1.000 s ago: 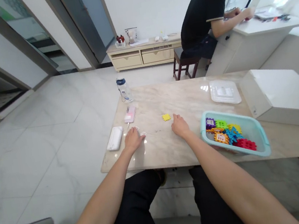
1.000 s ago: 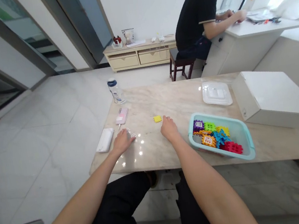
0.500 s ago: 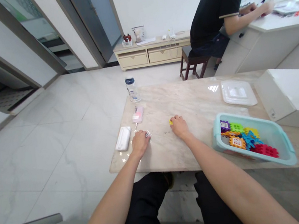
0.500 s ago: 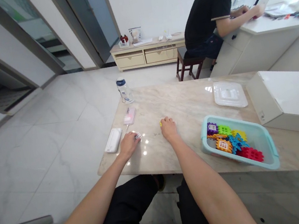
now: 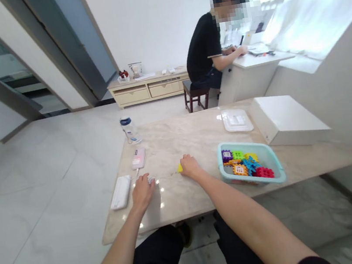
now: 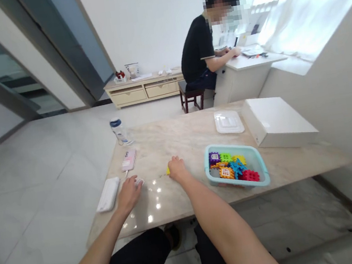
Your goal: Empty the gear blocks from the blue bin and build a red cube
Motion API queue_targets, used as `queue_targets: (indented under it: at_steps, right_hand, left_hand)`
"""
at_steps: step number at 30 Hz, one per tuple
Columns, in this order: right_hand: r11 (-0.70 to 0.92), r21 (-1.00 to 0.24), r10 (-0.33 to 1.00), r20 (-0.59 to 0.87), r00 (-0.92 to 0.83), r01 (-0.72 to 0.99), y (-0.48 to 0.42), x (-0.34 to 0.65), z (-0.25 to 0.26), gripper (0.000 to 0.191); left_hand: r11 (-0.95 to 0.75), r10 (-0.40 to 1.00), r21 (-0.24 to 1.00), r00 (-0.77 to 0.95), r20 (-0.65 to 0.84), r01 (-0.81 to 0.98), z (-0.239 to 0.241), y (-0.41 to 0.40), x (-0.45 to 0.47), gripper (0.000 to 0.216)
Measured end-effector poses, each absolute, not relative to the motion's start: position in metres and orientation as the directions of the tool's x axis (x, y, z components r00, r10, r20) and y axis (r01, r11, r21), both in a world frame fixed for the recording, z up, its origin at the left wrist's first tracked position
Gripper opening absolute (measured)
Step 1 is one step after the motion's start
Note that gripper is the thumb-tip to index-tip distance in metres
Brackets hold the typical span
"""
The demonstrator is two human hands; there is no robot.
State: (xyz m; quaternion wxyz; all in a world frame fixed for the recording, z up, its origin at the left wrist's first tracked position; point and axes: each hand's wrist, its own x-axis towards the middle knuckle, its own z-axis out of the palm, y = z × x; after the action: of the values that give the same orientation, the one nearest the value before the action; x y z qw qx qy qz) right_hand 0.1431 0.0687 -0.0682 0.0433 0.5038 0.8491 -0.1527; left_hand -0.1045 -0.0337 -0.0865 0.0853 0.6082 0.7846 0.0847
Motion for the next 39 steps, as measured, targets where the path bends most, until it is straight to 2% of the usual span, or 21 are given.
queue_targets:
  at_steps: [3,5,8,10,12,14,17,19,24,29,32,35,37,39]
  right_hand:
    - [0.483,-0.258,0.805,-0.246,-0.540,0.837,0.063,0.150,-0.050,0.025]
    - [0.533,-0.286,0.782,-0.192,-0.593,0.796,0.059,0.156,-0.033,0.024]
    - [0.635,-0.326,0.756,0.072,-0.651,0.701,0.051,0.179,-0.002,0.031]
    - [0.630,-0.372,0.775,0.246,-0.582,0.682,0.047,0.210,0.016,0.035]
    - [0.551,-0.450,0.834,0.321,-0.448,0.703,0.043,0.253,0.028,0.032]
    - [0.407,-0.562,0.909,0.326,-0.259,0.721,0.041,0.304,0.030,0.025]
    - [0.189,-0.730,0.973,0.232,-0.022,0.657,0.039,0.375,0.017,0.024]
    - [0.125,-0.769,0.989,0.150,-0.013,0.627,0.038,0.409,0.005,0.022]
    - [0.052,-0.704,0.955,0.241,0.170,0.708,0.036,0.449,-0.016,0.029]
    - [0.068,-0.628,0.969,0.225,0.097,0.775,0.033,0.466,-0.022,0.031]
    - [0.068,-0.565,0.990,0.137,0.012,0.822,0.033,0.467,-0.027,0.033]
    - [0.086,-0.482,0.991,-0.046,-0.123,0.872,0.033,0.459,-0.034,0.032]
    - [0.088,-0.419,0.979,-0.133,-0.157,0.904,0.033,0.452,-0.038,0.029]
    - [0.079,-0.361,0.976,-0.161,-0.145,0.929,0.034,0.448,-0.041,0.026]
  left_hand:
    - [0.180,0.983,0.278,-0.186,-0.005,0.944,-0.082,-0.025,-0.096,0.051]
    - [0.131,0.989,0.298,-0.144,0.023,0.946,-0.076,-0.018,-0.084,0.053]
    - [0.033,0.993,0.317,-0.068,0.100,0.948,-0.063,-0.010,-0.059,0.052]
    - [-0.036,0.989,0.333,-0.014,0.149,0.942,-0.053,-0.005,-0.038,0.049]
    - [-0.092,0.984,0.360,0.029,0.177,0.928,-0.044,0.000,-0.016,0.047]
    - [-0.139,0.978,0.392,0.064,0.198,0.909,-0.034,0.005,0.007,0.045]
    - [-0.207,0.965,0.432,0.111,0.236,0.878,-0.019,0.010,0.041,0.042]
    - [-0.240,0.958,0.452,0.135,0.254,0.859,-0.011,0.012,0.063,0.042]
    - [-0.304,0.942,0.467,0.190,0.275,0.830,0.000,0.017,0.109,0.038]
    - [-0.362,0.924,0.462,0.243,0.296,0.810,0.002,0.022,0.151,0.029]
    - [-0.392,0.914,0.436,0.291,0.282,0.810,0.005,0.023,0.178,0.024]
    - [-0.403,0.911,0.389,0.322,0.257,0.828,0.008,0.025,0.202,0.022]
    - [-0.418,0.905,0.367,0.349,0.242,0.831,0.007,0.026,0.213,0.021]
    - [-0.440,0.897,0.353,0.380,0.227,0.826,0.004,0.027,0.220,0.021]
